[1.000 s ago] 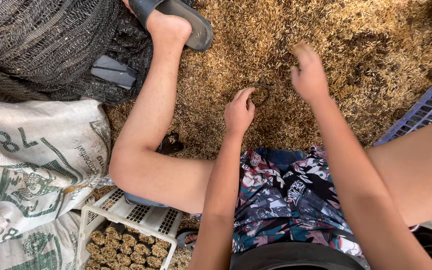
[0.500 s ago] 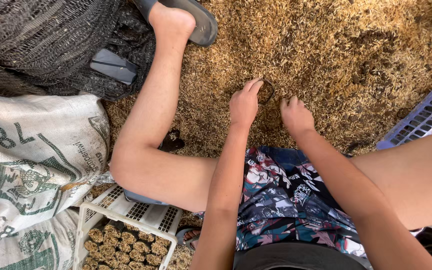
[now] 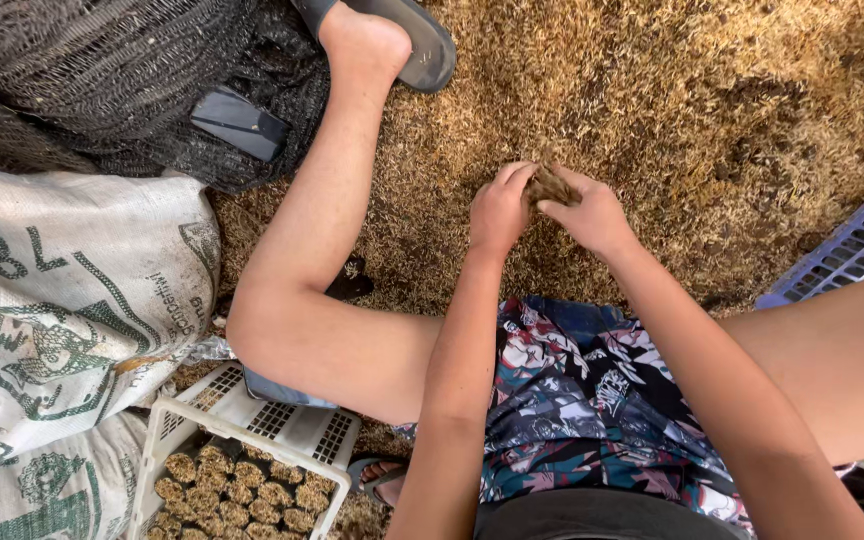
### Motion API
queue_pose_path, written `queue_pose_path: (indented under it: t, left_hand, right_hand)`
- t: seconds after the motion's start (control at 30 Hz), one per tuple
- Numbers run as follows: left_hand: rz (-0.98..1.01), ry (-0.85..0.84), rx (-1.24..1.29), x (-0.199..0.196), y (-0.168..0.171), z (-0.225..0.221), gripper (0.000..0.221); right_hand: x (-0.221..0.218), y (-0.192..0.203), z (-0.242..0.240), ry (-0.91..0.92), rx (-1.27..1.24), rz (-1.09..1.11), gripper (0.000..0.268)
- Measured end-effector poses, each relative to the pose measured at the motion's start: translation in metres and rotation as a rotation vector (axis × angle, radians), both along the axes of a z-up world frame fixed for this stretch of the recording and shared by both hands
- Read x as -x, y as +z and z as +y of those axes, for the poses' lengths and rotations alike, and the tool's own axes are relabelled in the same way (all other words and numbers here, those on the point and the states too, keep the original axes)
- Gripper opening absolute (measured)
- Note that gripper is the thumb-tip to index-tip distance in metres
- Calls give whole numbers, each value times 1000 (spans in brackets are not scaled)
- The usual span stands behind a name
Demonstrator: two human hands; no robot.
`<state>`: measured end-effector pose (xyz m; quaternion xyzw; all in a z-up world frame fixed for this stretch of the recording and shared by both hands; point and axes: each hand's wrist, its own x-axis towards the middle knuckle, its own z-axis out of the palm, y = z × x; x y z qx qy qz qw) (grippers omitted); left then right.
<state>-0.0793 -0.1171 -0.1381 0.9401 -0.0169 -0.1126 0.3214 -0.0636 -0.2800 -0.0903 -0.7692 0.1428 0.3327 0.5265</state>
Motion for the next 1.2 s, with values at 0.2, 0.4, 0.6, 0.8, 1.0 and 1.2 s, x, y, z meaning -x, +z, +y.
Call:
queue_pose_path:
  t: [0.2, 0.4, 0.6, 0.8, 1.0, 1.2]
  left_hand:
    - [-50, 15, 89, -1, -12, -2, 37]
    - [-93, 22, 62, 10, -7, 1, 35]
    - [301, 157, 31, -5, 1, 2, 36]
    - [170, 206, 166, -8, -9, -6, 47]
    - [287, 198, 236, -15, -12, -13, 45]
    - [270, 297, 259, -17, -24, -11, 30]
  right_hand:
    - [24, -7, 4, 557, 379, -626, 65]
    - [26, -28, 28, 1092, 737, -494, 53]
    - [-33, -30, -22, 527, 244, 50, 42]
    - [-124, -69, -131, -100, 571, -617, 55]
    - [-114, -74, -103, 136, 660, -278, 69]
    - [-65, -43, -65, 549, 623, -329, 79]
